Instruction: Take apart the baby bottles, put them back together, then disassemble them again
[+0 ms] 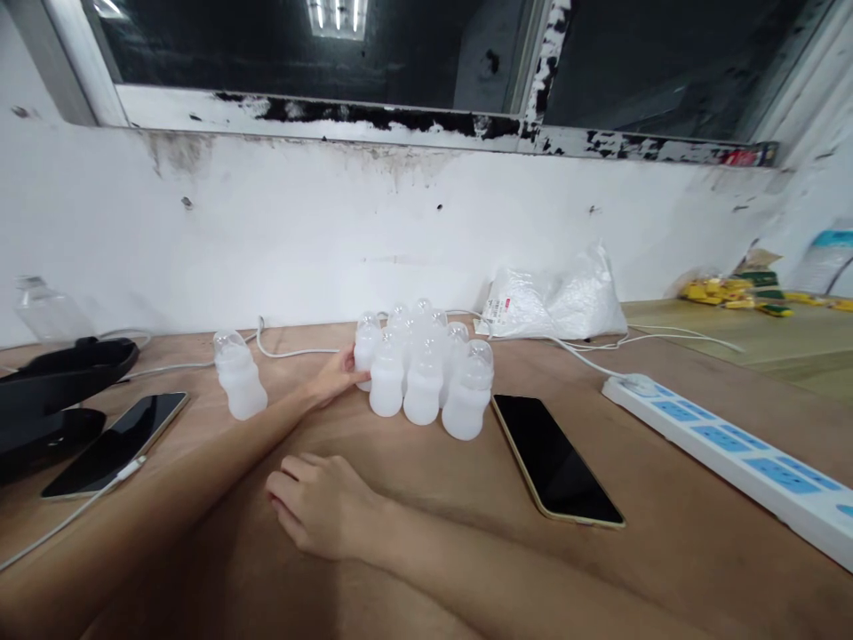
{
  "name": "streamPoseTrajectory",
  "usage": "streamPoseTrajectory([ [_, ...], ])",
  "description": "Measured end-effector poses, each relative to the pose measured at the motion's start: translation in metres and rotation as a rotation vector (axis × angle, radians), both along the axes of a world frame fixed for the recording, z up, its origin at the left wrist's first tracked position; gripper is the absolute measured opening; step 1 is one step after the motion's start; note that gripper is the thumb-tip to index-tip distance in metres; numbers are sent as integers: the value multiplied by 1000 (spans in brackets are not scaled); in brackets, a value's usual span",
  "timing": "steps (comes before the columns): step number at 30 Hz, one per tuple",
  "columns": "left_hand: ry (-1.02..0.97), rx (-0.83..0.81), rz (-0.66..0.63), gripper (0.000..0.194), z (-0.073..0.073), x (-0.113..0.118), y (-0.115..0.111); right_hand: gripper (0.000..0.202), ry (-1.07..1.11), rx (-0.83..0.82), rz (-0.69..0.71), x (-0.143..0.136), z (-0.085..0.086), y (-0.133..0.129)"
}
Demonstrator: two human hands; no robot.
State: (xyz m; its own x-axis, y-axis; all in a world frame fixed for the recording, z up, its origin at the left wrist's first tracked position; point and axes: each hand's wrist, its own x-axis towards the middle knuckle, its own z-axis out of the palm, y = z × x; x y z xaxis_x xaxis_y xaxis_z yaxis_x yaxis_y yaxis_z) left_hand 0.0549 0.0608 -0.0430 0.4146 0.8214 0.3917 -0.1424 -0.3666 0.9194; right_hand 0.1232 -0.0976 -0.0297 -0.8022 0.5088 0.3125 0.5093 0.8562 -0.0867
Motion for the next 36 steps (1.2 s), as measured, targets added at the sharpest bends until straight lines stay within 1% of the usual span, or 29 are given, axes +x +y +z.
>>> streamPoseTrajectory([
  [4, 25, -17, -44, 61, 4, 4, -3, 14, 3, 2, -4, 0, -1, 1],
  [8, 55, -7, -43, 64, 7, 6, -4, 15, 5, 3, 5, 1, -1, 1],
  [10, 90, -1, -17, 65, 7, 4, -4, 15, 6, 1, 6, 1, -1, 1],
  [12, 133, 5, 52, 64, 8, -4, -10, 15, 5, 3, 8, 2, 0, 0],
  [13, 152, 14, 102, 63, 9, -9, -17, 15, 4, 3, 10, 2, -1, 1],
  [15, 184, 51, 208, 58, 13, -26, -43, 15, 5, -6, 15, 2, -1, 1],
  [17, 212, 126, 286, 53, 19, -48, -81, 15, 11, -21, 23, 2, -2, 2],
  [18, 253, 191, 305, 51, 23, -61, -101, 15, 15, -24, 24, 1, -3, 2],
  [19, 401, 364, 384, 48, 27, -75, -119, 15, 20, -22, 24, 1, -3, 2],
  [20, 517, 495, 517, 46, 30, -90, -133, 16, 24, -18, 24, 0, -3, 2],
  [21, 592, 569, 697, 47, 32, -104, -142, 16, 28, -13, 25, -1, -3, 2],
  [22, 624, 584, 897, 55, 33, -118, -146, 17, 32, -10, 25, -2, -3, 1],
  [23, 657, 534, 1022, 68, 33, -131, -144, 18, 36, -10, 26, -2, -3, 1],
  [24, 682, 454, 1073, 79, 31, -142, -138, 18, 40, -12, 28, -3, -3, 1],
  [25, 698, 356, 1063, 85, 29, -150, -129, 17, 44, -15, 27, -3, -3, 0],
  [26, 686, 256, 1001, 83, 27, -156, -119, 17, 47, -18, 24, -3, -3, 0],
  [27, 665, 170, 902, 74, 24, -157, -109, 17, 50, -19, 19, -3, -3, 0],
  [29, 632, 113, 775, 52, 21, -151, -92, 17, 53, -21, 17, -2, -2, 0],
  [30, 614, 109, 725, 44, 20, -143, -86, 17, 53, -23, 17, -2, -2, 0],
  [32, 574, 119, 641, 37, 19, -122, -80, 16, 50, -28, 20, -1, -2, 0],
  [36, 498, 144, 486, 38, 16, -78, -71, 16, 43, -36, 13, -1, -2, 0],
])
